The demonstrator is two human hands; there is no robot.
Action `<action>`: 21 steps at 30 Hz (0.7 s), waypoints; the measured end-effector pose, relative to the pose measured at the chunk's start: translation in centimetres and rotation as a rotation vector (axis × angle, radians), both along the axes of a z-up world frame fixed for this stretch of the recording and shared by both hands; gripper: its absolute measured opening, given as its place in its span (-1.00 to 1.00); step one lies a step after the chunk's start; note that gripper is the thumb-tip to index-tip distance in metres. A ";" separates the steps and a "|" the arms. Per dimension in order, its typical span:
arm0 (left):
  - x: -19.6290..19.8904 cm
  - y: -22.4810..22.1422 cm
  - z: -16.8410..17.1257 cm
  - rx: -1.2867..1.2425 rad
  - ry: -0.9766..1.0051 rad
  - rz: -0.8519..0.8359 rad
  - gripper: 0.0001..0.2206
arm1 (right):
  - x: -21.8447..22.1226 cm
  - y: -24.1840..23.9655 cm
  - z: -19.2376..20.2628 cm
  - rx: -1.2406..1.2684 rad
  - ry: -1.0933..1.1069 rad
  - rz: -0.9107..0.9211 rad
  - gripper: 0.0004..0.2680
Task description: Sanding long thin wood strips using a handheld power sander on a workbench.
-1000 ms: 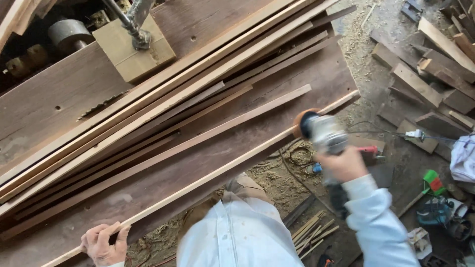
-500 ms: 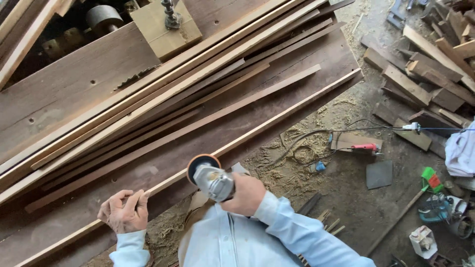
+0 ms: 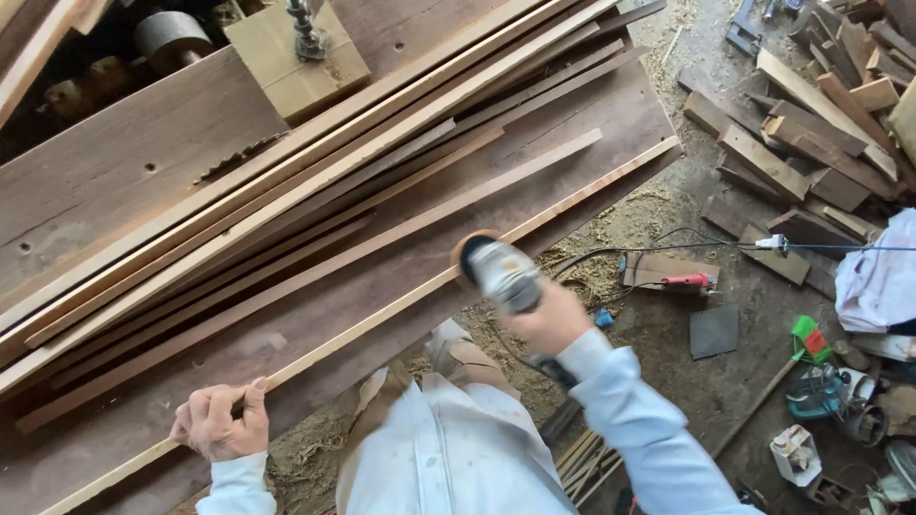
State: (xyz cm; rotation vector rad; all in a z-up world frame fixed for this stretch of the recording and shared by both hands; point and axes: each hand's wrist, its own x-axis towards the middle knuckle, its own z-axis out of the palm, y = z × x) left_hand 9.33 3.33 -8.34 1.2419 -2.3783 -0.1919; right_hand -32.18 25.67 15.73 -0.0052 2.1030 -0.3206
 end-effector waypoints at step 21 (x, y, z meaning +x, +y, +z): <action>-2.1 -1.0 2.6 -0.027 0.159 -0.181 -0.68 | -20.5 14.7 -7.7 0.016 0.391 -0.257 -0.69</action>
